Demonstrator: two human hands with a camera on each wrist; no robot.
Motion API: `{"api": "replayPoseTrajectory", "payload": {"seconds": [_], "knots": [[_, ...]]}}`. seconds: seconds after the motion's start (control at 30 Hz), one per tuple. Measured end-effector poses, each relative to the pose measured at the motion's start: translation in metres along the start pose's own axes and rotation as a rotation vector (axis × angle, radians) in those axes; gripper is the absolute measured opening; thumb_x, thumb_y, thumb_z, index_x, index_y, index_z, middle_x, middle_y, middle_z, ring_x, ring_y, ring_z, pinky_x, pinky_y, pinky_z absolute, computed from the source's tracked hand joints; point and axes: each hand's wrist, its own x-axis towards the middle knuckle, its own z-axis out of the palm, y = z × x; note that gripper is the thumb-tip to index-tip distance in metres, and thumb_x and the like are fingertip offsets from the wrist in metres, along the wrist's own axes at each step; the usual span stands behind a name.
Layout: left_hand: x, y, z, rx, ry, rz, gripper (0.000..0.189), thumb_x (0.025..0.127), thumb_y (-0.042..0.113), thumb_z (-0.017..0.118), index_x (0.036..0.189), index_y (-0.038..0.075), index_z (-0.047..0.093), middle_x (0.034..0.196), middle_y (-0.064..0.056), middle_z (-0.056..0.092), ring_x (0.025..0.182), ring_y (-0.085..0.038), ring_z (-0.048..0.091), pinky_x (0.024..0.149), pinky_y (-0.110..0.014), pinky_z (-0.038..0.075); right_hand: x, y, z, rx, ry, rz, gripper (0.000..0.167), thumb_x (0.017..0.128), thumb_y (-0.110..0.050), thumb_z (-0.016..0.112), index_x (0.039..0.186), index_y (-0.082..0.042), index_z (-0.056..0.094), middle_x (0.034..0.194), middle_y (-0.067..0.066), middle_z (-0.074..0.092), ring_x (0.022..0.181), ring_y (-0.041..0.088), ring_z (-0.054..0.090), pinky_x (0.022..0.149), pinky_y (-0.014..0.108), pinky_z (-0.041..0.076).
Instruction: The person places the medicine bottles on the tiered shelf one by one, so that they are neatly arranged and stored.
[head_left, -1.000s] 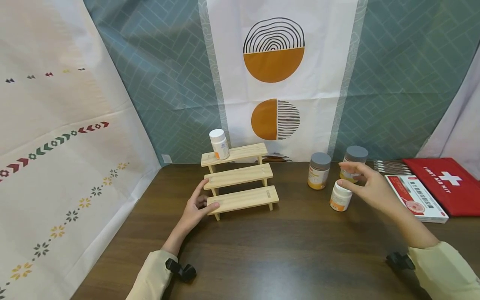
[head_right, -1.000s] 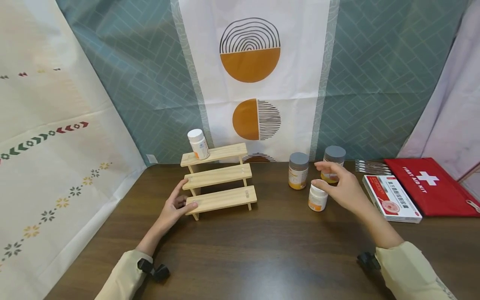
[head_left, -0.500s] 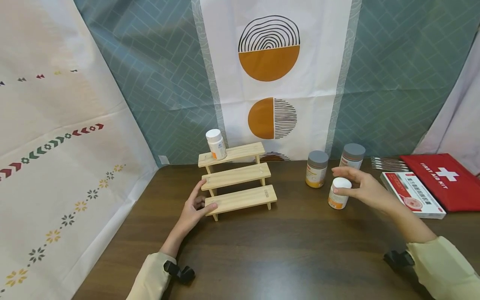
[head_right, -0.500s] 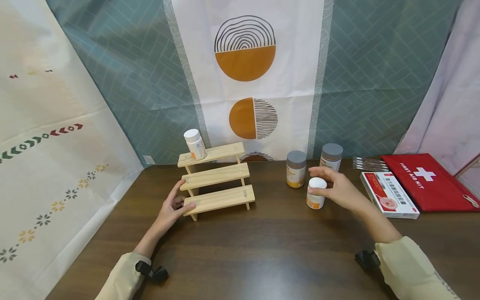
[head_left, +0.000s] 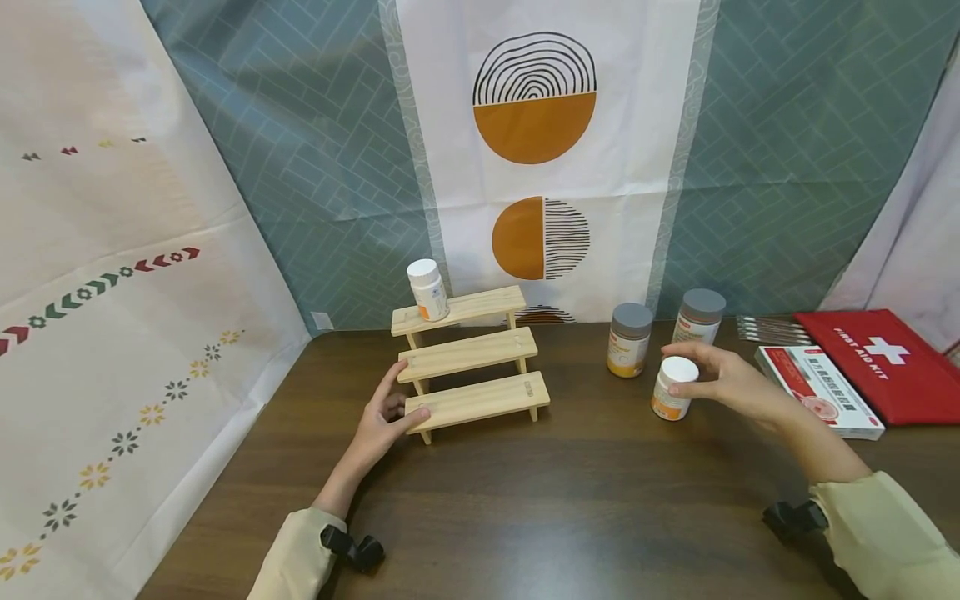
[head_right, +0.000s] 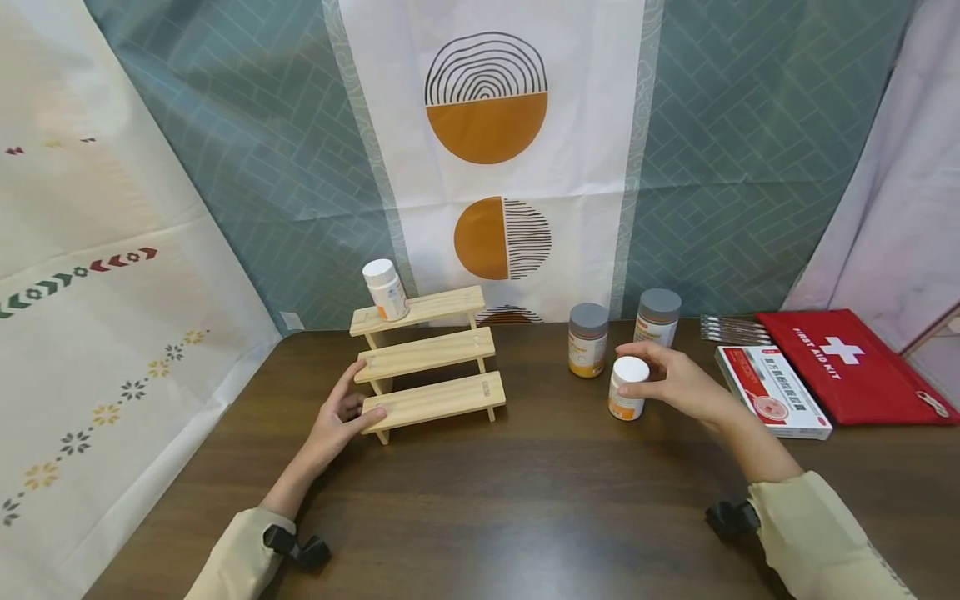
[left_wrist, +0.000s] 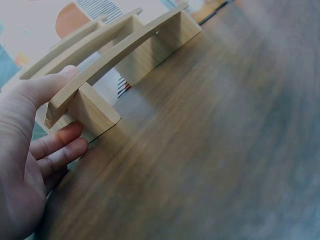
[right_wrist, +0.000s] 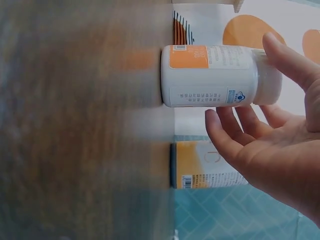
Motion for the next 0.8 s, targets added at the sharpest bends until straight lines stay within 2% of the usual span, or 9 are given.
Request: {"api": "replayPoseTrajectory", "payload": {"seconds": [0.2,0.53,0.8], "knots": [[0.0005,-0.0007,-0.0002,-0.002,-0.004,0.016,0.084,0.090,0.002,0.067,0.157,0.020,0.020,0.073,-0.001,0.054,0.063,-0.004,0.045,0.055,-0.026,0.038,0.0010,0.0033,-0.0015,-0.005,-0.025,0.025,0.062,0.089,-0.020,0.070,0.141,0.001,0.043,0.134,0.020,0.049,0.099,-0.004,0.051,0.084,0.033,0.046],[-0.0003,0.0006,-0.0007,0.005,-0.003,0.003,0.083,0.090,0.003,0.067,0.156,0.022,0.021,0.071,0.000,0.048,0.062,-0.004,0.041,0.057,-0.026,0.036,0.0003,0.0058,-0.0023,-0.003,-0.037,0.035,0.060,0.089,-0.020,0.070,0.139,0.001,0.044,0.135,0.023,0.049,0.099,-0.008,0.049,0.087,0.036,0.045],[0.0005,0.0001,-0.0005,0.013,0.000,-0.006,0.084,0.090,0.004,0.067,0.156,0.022,0.021,0.074,-0.001,0.053,0.064,-0.005,0.045,0.058,-0.026,0.038,0.0005,0.0060,-0.0028,-0.001,-0.039,0.032,0.059,0.089,-0.019,0.070,0.139,0.001,0.044,0.131,0.018,0.052,0.098,-0.007,0.050,0.087,0.036,0.044]]}}
